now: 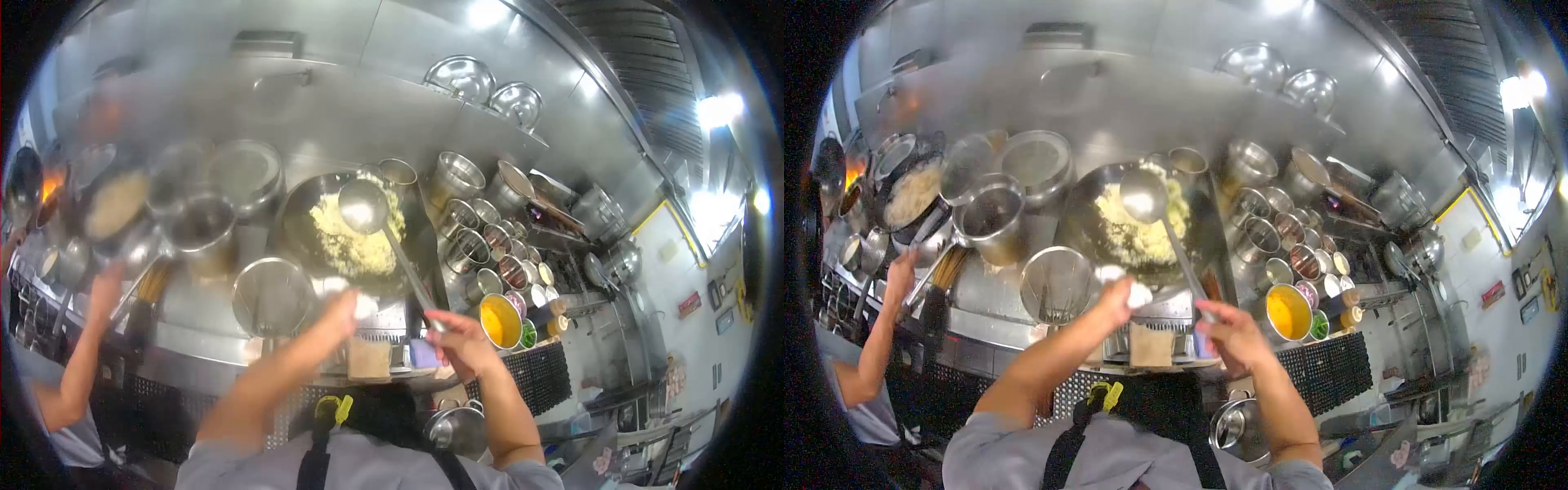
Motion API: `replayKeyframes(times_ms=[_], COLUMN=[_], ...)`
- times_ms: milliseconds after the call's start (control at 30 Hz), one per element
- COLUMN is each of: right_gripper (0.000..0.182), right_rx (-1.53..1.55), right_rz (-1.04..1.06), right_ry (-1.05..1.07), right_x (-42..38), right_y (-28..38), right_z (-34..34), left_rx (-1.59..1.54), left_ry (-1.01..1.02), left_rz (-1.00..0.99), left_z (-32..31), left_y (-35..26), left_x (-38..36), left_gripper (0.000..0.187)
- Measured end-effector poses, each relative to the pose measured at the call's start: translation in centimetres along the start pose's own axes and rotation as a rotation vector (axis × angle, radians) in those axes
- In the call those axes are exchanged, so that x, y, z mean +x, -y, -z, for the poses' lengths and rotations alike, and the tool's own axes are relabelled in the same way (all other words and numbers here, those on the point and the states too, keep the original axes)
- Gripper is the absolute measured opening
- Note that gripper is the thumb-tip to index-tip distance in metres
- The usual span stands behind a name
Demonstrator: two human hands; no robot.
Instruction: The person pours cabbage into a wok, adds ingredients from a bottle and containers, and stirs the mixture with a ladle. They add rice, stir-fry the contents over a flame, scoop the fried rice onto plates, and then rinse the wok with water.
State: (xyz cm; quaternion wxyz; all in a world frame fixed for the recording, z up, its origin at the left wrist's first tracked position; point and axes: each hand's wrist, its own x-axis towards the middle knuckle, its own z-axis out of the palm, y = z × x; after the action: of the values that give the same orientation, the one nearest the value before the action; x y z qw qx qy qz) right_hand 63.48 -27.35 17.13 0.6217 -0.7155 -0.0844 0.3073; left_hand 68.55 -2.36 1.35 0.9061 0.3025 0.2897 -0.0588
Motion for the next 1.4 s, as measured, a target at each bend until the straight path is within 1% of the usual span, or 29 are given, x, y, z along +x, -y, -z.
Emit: replayKeyframes(times_ms=[33, 67, 100, 167, 200, 233, 300, 333, 400, 433, 467, 500, 567, 633, 667, 700, 733, 833, 867, 967, 1033, 1067, 1100, 1167, 1233, 1300, 1333, 1367, 1400], right_gripper=[0.048, 0.051, 0.06, 0.066, 0.067, 0.066, 0.062, 0.037, 0.02, 0.018, 0.017, 0.017, 0.023, 0.024, 0.023, 0.022, 0.019, 0.02, 0.018, 0.015, 0.012, 0.012, 0.012, 0.012, 0.014, 0.017, 0.02, 0.023, 0.025], right_rx=[0.153, 0.299, 0.407, 0.53, 0.528, 0.465, 0.342, -0.031, 0.151, 0.248, 0.383, 0.522, 0.36, 0.285, 0.314, 0.336, 0.328, 0.309, 0.269, 0.077, 0.344, 0.42, 0.44, 0.517, 0.434, 0.401, 0.368, 0.329, 0.374], right_rz=[0.032, 0.065, 0.153, 0.407, 0.5, 0.516, 0.543, 0.685, 0.862, 0.942, 0.967, 0.98, 0.899, 0.882, 0.952, 1.021, 1.056, 0.824, 0.818, 0.681, 0.97, 0.927, 0.855, 0.727, 0.612, 0.703, 0.803, 0.896, 0.919], right_ry=[0.067, 0.139, 0.243, 0.278, 0.237, 0.129, -0.099, -0.388, -0.567, -0.651, -0.504, -0.356, -0.415, -0.558, -0.49, -0.42, -0.36, -0.427, -0.388, -0.593, -0.53, -0.609, -0.613, -0.625, -0.457, -0.389, -0.405, -0.42, -0.359], right_x=[0.6, 1.2, 2.1, 2.9, 3.6, 5.1, 8.6, 9.6, 13.8, 16.2, 19.1, 21.6, 24.8, 23.2, 21.7, 20.8, 21.2, 30.3, 31.9, 25.3, 27.9, 28.8, 29.4, 31.0, 29.0, 24.0, 20.4, 16.7, 14.1], right_y=[1.6, 3.0, 3.1, 6.3, 6.8, 6.9, 6.0, 5.9, 6.7, 7.3, 7.6, 8.3, 13.3, 19.2, 21.0, 21.7, 20.9, 15.4, 15.8, 22.7, 22.4, 21.2, 19.3, 16.9, 18.0, 21.1, 22.9, 23.8, 24.6], right_z=[0.0, 0.0, 0.4, -1.9, -2.4, -1.6, 1.1, 0.8, -0.5, -0.8, -0.3, -0.1, -1.3, -3.8, -4.3, -4.0, -2.7, -1.2, -0.5, -0.6, 4.7, 5.3, 5.2, 3.5, 3.3, 3.1, 2.7, 2.0, 1.1], left_rx=[0.037, 0.06, 0.079, 0.126, 0.123, 0.126, 0.109, 0.102, 0.122, 0.127, 0.122, 0.119, 0.106, 0.096, 0.102, 0.126, 0.097, 0.076, 0.081, 0.049, 0.044, 0.044, 0.051, 0.058, -0.066, -0.139, -0.053, 0.016, -0.023], left_ry=[-0.023, -0.022, -0.019, -0.015, -0.066, -0.114, -0.058, -0.032, -0.048, -0.059, -0.052, -0.05, -0.047, -0.043, -0.14, -0.102, -0.107, -0.108, -0.123, -0.112, -0.119, -0.145, -0.174, -0.146, -0.232, -0.142, -0.188, -0.067, -0.05], left_rz=[-0.056, -0.047, -0.046, -0.082, -0.069, -0.056, -0.037, -0.024, 0.039, 0.071, 0.053, 0.036, 0.002, -0.007, -0.045, -0.048, -0.049, -0.001, 0.02, -0.014, -0.056, -0.054, -0.038, -0.132, -0.177, -0.026, -0.082, -0.041, 0.013], left_z=[-1.4, -1.4, -1.4, -1.4, -1.4, -1.6, -1.2, -1.0, -1.2, -1.4, -1.4, -1.4, -1.3, -1.1, -1.7, -1.6, -1.4, -1.6, -2.1, -1.9, -1.8, -1.5, -1.3, -1.5, -3.4, -4.8, -5.9, -5.0, -5.6], left_y=[-1.7, -1.8, -2.2, -2.4, -2.0, -2.1, -1.7, -1.5, -2.0, -2.0, -1.8, -1.6, -1.7, -1.0, -1.3, -1.5, -1.4, -1.1, -1.5, -1.4, -1.7, -1.6, -0.7, -0.4, 0.2, 0.7, 0.4, 0.5, -0.1], left_x=[0.1, 0.9, 2.4, 3.7, 4.4, 4.9, 5.3, 5.3, 5.5, 5.5, 5.5, 5.4, 5.4, 5.5, 4.9, 5.3, 5.9, 5.4, 4.8, 4.6, 6.8, 8.3, 8.8, 8.0, 3.0, -1.7, -5.4, -6.5, -7.0], left_gripper=[0.021, 0.021, 0.021, 0.022, 0.022, 0.022, 0.022, 0.022, 0.023, 0.023, 0.023, 0.023, 0.022, 0.021, 0.02, 0.02, 0.019, 0.019, 0.017, 0.024, 0.018, 0.015, 0.013, 0.016, 0.021, 0.025, 0.023, 0.022, 0.021])
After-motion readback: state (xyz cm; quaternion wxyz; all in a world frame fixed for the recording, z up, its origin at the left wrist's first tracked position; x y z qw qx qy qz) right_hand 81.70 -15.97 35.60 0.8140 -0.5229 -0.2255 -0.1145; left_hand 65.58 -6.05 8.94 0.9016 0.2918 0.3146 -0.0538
